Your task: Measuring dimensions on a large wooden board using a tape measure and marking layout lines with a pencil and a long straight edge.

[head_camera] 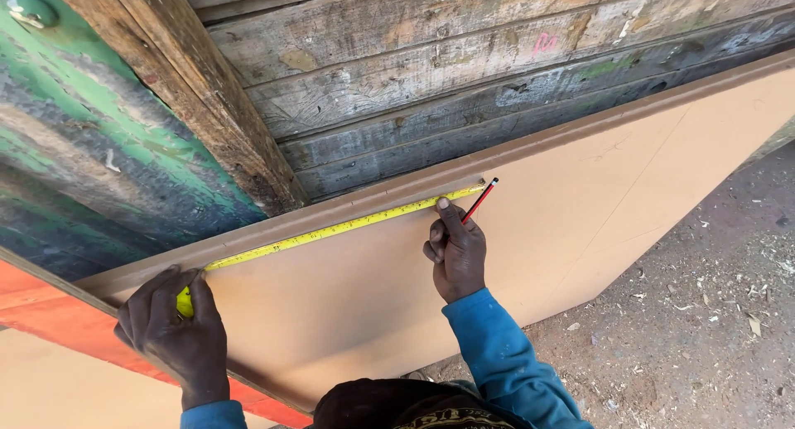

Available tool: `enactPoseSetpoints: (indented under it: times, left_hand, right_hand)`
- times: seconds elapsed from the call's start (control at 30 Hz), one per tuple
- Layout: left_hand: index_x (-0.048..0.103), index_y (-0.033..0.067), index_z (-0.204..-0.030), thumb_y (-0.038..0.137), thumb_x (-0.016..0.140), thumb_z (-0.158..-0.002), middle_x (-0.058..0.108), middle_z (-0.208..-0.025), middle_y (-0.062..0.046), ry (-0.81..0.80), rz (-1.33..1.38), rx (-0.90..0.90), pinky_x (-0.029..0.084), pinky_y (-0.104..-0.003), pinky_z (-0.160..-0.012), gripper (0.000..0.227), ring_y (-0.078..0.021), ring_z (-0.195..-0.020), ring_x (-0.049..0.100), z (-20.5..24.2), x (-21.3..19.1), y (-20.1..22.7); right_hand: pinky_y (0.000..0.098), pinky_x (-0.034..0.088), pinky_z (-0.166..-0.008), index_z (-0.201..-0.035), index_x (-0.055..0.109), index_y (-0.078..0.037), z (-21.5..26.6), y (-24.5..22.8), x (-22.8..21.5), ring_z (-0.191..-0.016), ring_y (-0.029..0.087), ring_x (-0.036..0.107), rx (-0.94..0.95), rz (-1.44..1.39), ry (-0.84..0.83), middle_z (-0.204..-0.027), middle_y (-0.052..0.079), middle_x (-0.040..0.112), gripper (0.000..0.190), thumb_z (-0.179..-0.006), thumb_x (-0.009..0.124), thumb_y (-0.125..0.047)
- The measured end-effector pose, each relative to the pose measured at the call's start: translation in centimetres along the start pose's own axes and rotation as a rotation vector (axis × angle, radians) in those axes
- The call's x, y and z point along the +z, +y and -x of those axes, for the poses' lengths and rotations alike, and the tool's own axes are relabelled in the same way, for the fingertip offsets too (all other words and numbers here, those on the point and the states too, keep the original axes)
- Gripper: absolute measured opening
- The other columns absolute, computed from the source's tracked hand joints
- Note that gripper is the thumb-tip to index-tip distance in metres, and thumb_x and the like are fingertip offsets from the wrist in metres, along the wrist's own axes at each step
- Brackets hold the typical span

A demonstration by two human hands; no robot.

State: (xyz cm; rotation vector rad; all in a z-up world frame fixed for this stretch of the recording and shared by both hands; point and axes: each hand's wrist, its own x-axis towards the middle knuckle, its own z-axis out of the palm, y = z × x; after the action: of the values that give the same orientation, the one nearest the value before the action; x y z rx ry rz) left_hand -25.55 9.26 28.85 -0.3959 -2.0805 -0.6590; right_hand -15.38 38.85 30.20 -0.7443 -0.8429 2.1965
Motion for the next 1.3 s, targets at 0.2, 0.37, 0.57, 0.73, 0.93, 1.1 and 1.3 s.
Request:
enactPoseSetpoints:
  times: [0.2,0.37,0.57,0.73,0.93,1.1,1.3]
  left_hand:
    - [0.074,0.0072,-0.097,0.0,0.078,-0.088,0.07,-0.113,-0.008,0.003,-0.013,-0.007,0.037,-0.04,-0.092,0.012,-0.0279,-0.104,0.059,0.0,0.1,-0.2]
    - [0.074,0.0056,-0.098,0.001,0.079,-0.088,0.07,-0.114,-0.009,-0.002,0.004,-0.016,0.036,-0.041,-0.091,0.012,-0.0289,-0.105,0.058,0.0,0.1,-0.1]
    - [0.074,0.0068,-0.096,-0.001,0.077,-0.088,0.07,-0.113,-0.008,0.003,0.009,-0.025,0.036,-0.04,-0.09,0.012,-0.0283,-0.105,0.057,0.0,0.1,-0.1]
    - [0.073,0.0061,-0.094,-0.002,0.076,-0.088,0.07,-0.112,-0.008,0.014,0.016,-0.023,0.036,-0.041,-0.09,0.01,-0.0285,-0.104,0.057,-0.1,0.1,0.1]
    - [0.073,0.0076,-0.094,-0.002,0.076,-0.087,0.07,-0.112,-0.008,0.025,0.021,-0.029,0.036,-0.041,-0.089,0.012,-0.0279,-0.104,0.057,-0.2,0.1,0.2]
    - [0.073,0.0078,-0.093,0.001,0.076,-0.088,0.069,-0.111,-0.008,0.015,0.014,-0.016,0.037,-0.041,-0.087,0.009,-0.0289,-0.103,0.057,-0.3,-0.1,0.1]
    - [0.071,0.0105,-0.081,0.002,0.081,-0.076,0.066,-0.093,-0.006,0.108,0.137,0.012,0.045,-0.042,-0.087,0.014,-0.031,-0.086,0.06,-1.1,0.0,-0.1]
  right_hand:
    - [0.0212,0.034,-0.038,-0.091,0.07,-0.003,0.1,-0.4,0.5,-0.04,0.01,0.038,-0.063,-0.003,0.019,-0.052,0.004,0.052,0.022,-0.083,0.071,-0.024]
    - [0.0206,0.033,-0.038,-0.093,0.07,-0.003,0.1,-0.4,0.7,-0.04,0.01,0.039,-0.076,-0.001,0.02,-0.052,0.004,0.052,0.024,-0.082,0.071,-0.024]
    - [0.0209,0.034,-0.038,-0.091,0.069,-0.004,0.2,-0.4,0.7,-0.039,0.01,0.038,-0.075,-0.001,0.014,-0.051,0.003,0.052,0.023,-0.083,0.071,-0.025]
    - [0.0206,0.035,-0.038,-0.093,0.07,-0.004,0.2,-0.4,0.7,-0.038,0.009,0.039,-0.078,-0.001,0.01,-0.052,0.003,0.053,0.024,-0.082,0.071,-0.025]
    - [0.0207,0.036,-0.038,-0.094,0.069,-0.003,0.6,-0.3,0.3,-0.039,0.01,0.039,-0.07,-0.049,-0.008,-0.056,0.004,0.056,0.026,-0.085,0.069,-0.027]
    - [0.0211,0.028,-0.038,-0.091,0.066,-0.007,1.8,0.6,-1.1,-0.039,0.007,0.034,-0.079,-0.037,-0.091,-0.054,0.002,0.052,0.027,-0.088,0.064,-0.034]
    - [0.019,0.023,-0.036,-0.09,0.063,-0.01,2.8,2.5,-2.8,-0.036,0.009,0.028,0.016,0.011,-0.053,-0.051,0.004,0.045,0.017,-0.096,0.056,-0.024]
